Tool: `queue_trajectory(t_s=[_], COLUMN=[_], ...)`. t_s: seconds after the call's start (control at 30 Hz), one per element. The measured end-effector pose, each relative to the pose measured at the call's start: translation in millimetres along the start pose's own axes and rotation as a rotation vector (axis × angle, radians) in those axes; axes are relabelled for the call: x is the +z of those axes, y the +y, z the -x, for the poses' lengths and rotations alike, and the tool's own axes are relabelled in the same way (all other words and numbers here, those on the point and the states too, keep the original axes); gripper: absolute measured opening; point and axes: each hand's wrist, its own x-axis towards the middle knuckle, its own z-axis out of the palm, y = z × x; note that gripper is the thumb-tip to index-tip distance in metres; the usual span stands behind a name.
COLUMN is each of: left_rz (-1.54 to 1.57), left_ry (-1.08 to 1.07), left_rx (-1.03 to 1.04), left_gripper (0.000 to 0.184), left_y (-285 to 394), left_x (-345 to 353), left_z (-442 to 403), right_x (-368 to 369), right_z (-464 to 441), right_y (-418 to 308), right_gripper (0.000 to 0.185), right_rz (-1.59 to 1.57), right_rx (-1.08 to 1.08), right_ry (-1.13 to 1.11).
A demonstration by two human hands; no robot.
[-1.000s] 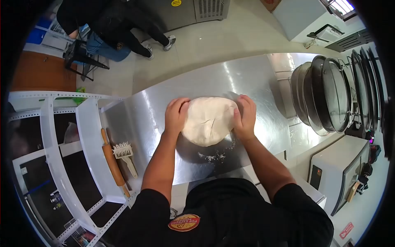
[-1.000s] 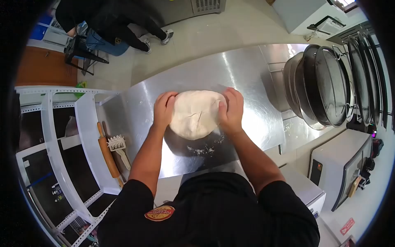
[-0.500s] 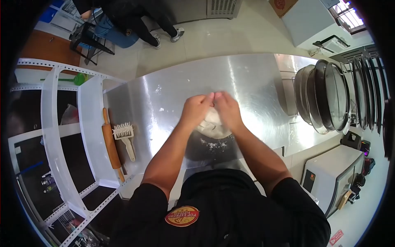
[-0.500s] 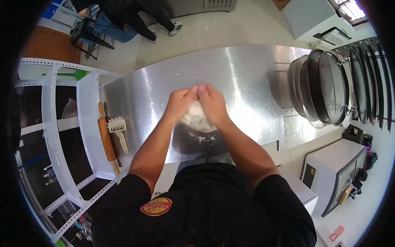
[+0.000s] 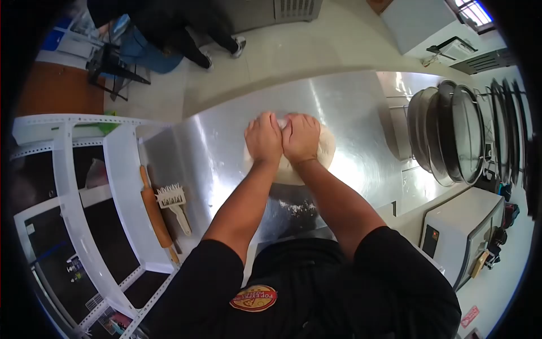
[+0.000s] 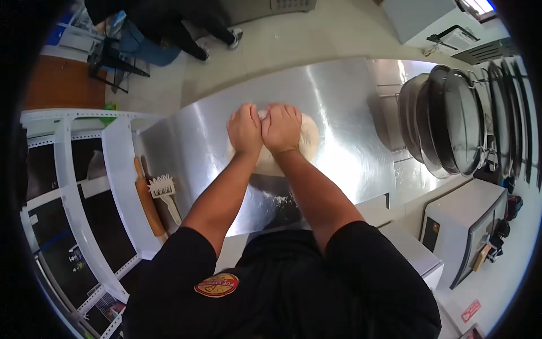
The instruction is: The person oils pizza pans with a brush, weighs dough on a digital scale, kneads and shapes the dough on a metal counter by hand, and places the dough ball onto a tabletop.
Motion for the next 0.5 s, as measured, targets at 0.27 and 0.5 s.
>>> queue_trajectory(t_s=[0.27, 0.5], left_rz=[0.782, 1.051], left_ry=[-0.199, 0.002], left_rx=[0.016, -0.440], left_gripper=[0.043, 0.060], left_y=[-96, -1], left_x=[-16, -29], left_z=[12, 112], right_x=[-68, -66], right_z=[70, -14], right_y=[48, 4], right_gripper=[0.033, 0.036], right_rz=[0.022, -0.404], right_rx=[0.103, -0.024], right_ry=[0.144, -0.327])
